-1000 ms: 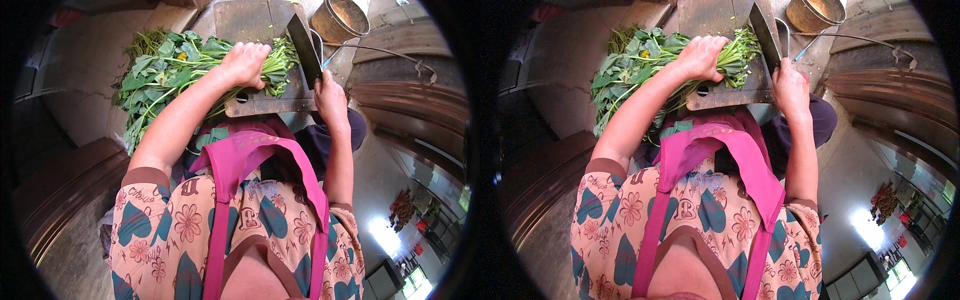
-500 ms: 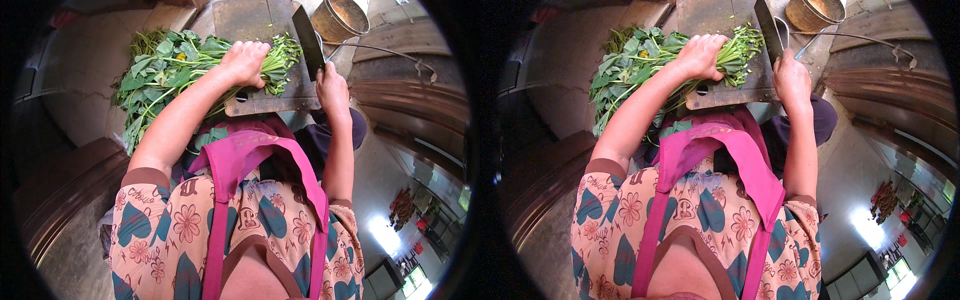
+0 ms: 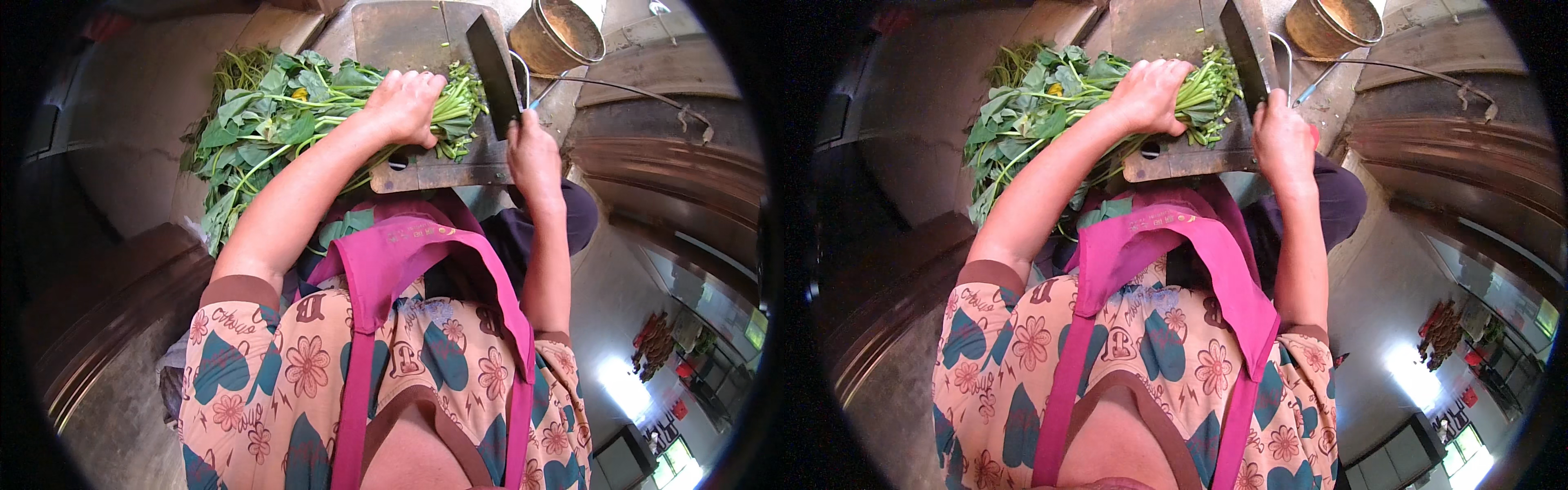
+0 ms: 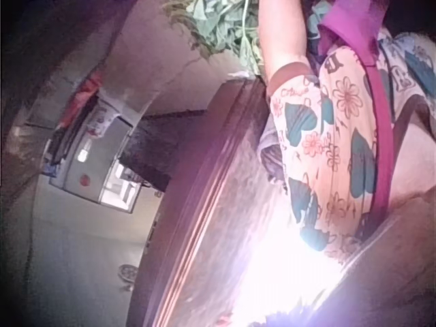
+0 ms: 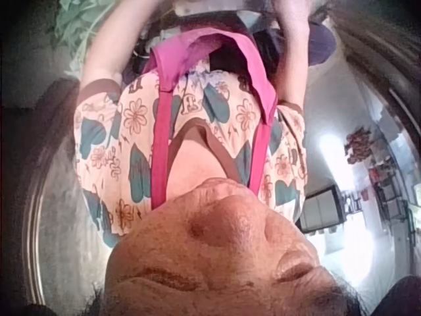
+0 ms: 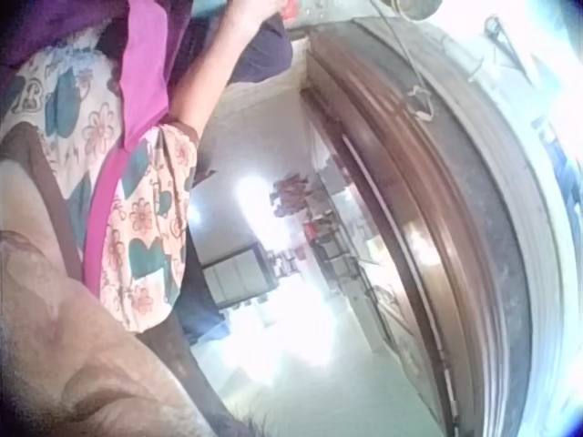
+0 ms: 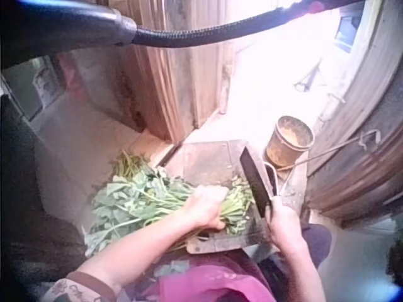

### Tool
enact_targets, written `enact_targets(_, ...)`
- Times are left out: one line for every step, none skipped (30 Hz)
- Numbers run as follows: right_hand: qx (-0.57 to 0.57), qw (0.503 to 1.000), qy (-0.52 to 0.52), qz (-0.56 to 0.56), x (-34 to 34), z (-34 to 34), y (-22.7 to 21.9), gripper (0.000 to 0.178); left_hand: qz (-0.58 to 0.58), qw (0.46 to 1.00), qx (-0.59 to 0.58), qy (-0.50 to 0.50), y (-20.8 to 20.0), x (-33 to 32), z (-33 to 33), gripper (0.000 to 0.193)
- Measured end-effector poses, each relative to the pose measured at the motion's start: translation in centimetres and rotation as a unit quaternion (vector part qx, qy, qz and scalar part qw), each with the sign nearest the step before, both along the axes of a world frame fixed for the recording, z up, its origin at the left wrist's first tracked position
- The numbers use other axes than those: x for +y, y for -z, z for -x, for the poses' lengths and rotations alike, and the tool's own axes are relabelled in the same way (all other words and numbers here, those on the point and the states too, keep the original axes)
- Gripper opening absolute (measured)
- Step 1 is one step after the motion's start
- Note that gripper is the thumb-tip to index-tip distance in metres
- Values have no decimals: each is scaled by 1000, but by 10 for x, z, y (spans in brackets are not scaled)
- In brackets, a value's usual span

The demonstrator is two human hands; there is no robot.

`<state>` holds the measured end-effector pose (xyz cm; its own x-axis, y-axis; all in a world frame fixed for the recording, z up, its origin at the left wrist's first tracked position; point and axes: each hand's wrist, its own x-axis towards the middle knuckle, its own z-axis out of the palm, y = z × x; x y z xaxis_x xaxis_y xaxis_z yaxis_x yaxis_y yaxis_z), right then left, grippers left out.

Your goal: The person sits on the floor and uses a cleaver to chop a large bunch of leafy green vegetables on a wooden cutting board. The chopped pieces accumulate on the board as the person continues cutting through the stems and leaves.

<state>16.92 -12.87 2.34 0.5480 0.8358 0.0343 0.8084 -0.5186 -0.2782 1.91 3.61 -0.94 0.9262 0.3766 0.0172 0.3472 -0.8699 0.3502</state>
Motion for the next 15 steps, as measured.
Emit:
enact_targets(-5,1000,8,-13,-1,1,-10,19,-1,1000,17,-5,0,0,1,71)
enact_targets(-12,999,22,-36,0,0,-18,19,-1,999,32,-7,-5,2,0,74)
enact_targets(-12,998,28,-54,0,-1,-21,18,-1,999,47,-9,-8,2,-2,77)
enact_targets(-10,997,36,-63,2,-1,-18,18,6,998,57,-10,-8,1,-1,78)
enact_targets(-14,996,46,-74,5,-4,-15,18,5,999,43,-4,-7,1,-2,74)
enact_targets(-7,998,44,-43,9,-8,-5,19,4,999,32,-1,-5,2,-1,71)
enact_targets(-1,999,41,-11,12,-13,10,19,2,1000,21,2,-3,2,0,68)
enact_targets(7,1000,28,10,17,-10,14,20,-2,1000,9,1,-2,2,0,68)
enact_targets(5,999,25,20,16,-11,12,21,-2,1000,17,-1,-1,2,-1,71)
enact_targets(2,999,22,30,14,-14,5,21,-2,1000,24,-3,-2,2,-4,74)
enact_targets(3,999,19,42,11,-11,-4,22,0,999,34,-5,-3,0,-4,77)
enact_targets(-8,999,21,29,8,-8,-6,21,-3,999,46,-9,-4,0,-3,77)
enact_targets(-5,1000,25,16,7,-3,-8,21,0,998,55,-11,-4,-1,-2,78)
enact_targets(-6,1000,31,1,6,0,-12,20,1,998,61,-10,-6,-1,-3,78)
enact_targets(-7,999,37,-14,6,4,-14,20,2,998,66,-9,-6,0,-4,78)
